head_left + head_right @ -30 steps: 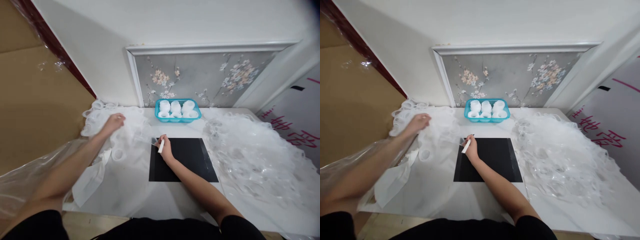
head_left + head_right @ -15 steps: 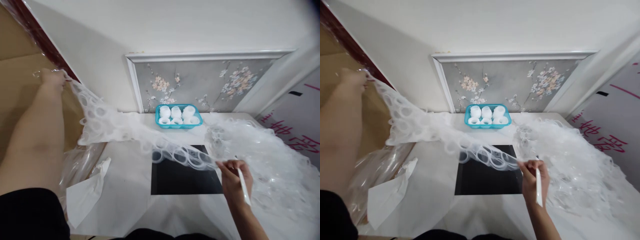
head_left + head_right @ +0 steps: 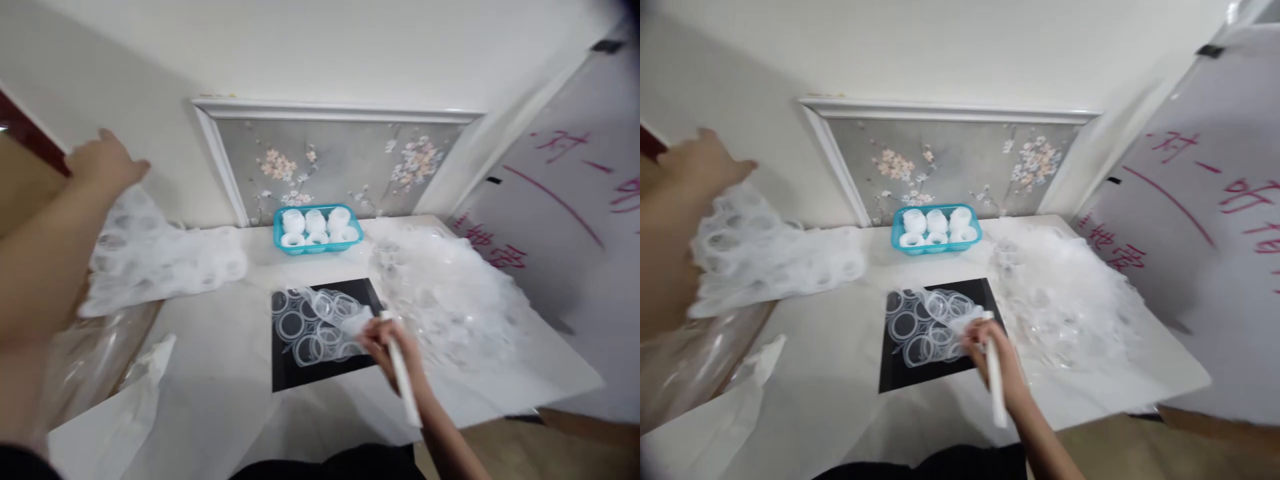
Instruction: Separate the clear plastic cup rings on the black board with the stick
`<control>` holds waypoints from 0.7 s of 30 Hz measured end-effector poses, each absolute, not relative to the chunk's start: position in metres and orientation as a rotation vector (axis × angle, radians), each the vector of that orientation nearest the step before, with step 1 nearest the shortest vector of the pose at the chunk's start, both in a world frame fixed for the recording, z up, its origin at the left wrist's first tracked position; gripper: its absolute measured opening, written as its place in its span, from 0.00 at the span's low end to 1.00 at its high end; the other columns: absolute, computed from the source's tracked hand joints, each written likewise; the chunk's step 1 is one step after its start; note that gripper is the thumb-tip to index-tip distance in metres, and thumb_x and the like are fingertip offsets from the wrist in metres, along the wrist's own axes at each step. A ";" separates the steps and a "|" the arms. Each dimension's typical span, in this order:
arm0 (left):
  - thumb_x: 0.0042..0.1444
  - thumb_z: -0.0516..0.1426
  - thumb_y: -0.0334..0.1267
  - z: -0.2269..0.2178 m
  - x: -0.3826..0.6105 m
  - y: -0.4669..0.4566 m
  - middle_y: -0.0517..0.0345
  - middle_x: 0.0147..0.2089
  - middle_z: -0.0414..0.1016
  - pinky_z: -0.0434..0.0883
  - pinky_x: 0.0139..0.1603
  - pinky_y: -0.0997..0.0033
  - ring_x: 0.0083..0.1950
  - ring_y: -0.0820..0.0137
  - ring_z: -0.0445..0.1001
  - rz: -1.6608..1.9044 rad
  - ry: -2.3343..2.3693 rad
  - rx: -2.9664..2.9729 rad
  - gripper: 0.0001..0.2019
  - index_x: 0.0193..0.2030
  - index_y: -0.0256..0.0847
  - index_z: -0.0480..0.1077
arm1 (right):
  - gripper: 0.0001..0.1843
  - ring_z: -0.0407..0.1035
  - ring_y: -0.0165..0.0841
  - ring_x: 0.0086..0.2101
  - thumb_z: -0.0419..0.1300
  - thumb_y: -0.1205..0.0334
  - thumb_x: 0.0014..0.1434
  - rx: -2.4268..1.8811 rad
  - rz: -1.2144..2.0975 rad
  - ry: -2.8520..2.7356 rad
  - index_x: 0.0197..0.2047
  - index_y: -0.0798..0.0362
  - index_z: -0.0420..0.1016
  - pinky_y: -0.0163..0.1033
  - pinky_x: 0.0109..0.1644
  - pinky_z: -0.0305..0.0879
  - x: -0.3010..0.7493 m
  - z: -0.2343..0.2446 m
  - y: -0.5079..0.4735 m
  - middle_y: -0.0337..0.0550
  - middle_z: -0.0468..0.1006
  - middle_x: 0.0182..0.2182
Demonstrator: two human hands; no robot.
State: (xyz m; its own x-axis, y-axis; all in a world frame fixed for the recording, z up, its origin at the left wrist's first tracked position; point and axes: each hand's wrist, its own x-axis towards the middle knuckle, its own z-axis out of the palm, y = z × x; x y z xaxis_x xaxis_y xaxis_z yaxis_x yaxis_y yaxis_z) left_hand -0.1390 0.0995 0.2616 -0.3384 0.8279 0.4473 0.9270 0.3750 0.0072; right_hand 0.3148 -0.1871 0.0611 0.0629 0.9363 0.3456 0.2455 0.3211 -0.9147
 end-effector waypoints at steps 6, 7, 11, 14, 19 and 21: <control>0.54 0.54 0.59 0.160 0.029 -0.004 0.49 0.45 0.76 0.66 0.46 0.56 0.50 0.48 0.73 0.097 -1.993 -2.380 0.27 0.55 0.45 0.66 | 0.12 0.66 0.43 0.55 0.60 0.62 0.57 -1.350 0.528 -1.848 0.31 0.47 0.57 0.51 0.53 0.65 0.356 0.072 -0.198 0.48 0.74 0.50; 0.51 0.56 0.59 0.141 0.051 -0.023 0.48 0.43 0.77 0.66 0.43 0.59 0.47 0.49 0.74 0.123 -1.928 -2.532 0.27 0.52 0.46 0.68 | 0.13 0.61 0.46 0.58 0.61 0.59 0.56 -1.472 0.384 -1.857 0.31 0.48 0.57 0.55 0.56 0.61 0.376 0.070 -0.202 0.49 0.72 0.53; 0.52 0.56 0.57 0.094 0.122 -0.075 0.46 0.37 0.78 0.65 0.35 0.65 0.39 0.53 0.76 0.229 -1.449 -2.967 0.20 0.44 0.47 0.73 | 0.20 0.36 0.63 0.65 0.65 0.50 0.50 -1.973 -0.021 -1.901 0.35 0.50 0.59 0.69 0.55 0.53 0.447 0.042 -0.220 0.55 0.57 0.65; 0.58 0.50 0.55 0.088 0.169 -0.079 0.47 0.39 0.79 0.67 0.37 0.64 0.41 0.55 0.76 0.240 -1.242 -3.045 0.21 0.49 0.45 0.71 | 0.19 0.37 0.64 0.65 0.64 0.51 0.51 -2.115 -0.057 -1.896 0.37 0.51 0.60 0.66 0.53 0.57 0.470 0.014 -0.221 0.60 0.49 0.67; 0.55 0.52 0.60 0.078 0.245 -0.062 0.44 0.43 0.78 0.69 0.41 0.62 0.46 0.51 0.76 0.195 -1.128 -3.103 0.30 0.57 0.40 0.65 | 0.09 0.59 0.53 0.57 0.56 0.66 0.52 -2.048 -0.060 -1.830 0.39 0.53 0.63 0.54 0.49 0.65 0.497 -0.015 -0.189 0.64 0.57 0.63; 0.53 0.54 0.60 0.065 0.270 -0.058 0.44 0.44 0.78 0.69 0.42 0.61 0.47 0.51 0.75 0.198 -1.099 -3.127 0.32 0.58 0.39 0.64 | 0.10 0.62 0.49 0.55 0.52 0.70 0.52 -2.000 -0.122 -1.821 0.40 0.54 0.66 0.52 0.51 0.65 0.516 -0.016 -0.173 0.61 0.62 0.60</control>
State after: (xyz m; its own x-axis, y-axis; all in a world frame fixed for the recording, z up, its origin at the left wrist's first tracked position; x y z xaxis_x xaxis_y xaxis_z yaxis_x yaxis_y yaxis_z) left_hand 0.2704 -0.0583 0.0652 0.7755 0.6079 -0.1706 0.6292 -0.7665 0.1287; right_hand 0.5156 -0.1725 -0.0164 0.1333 0.9286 0.3463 0.9666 -0.0445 -0.2525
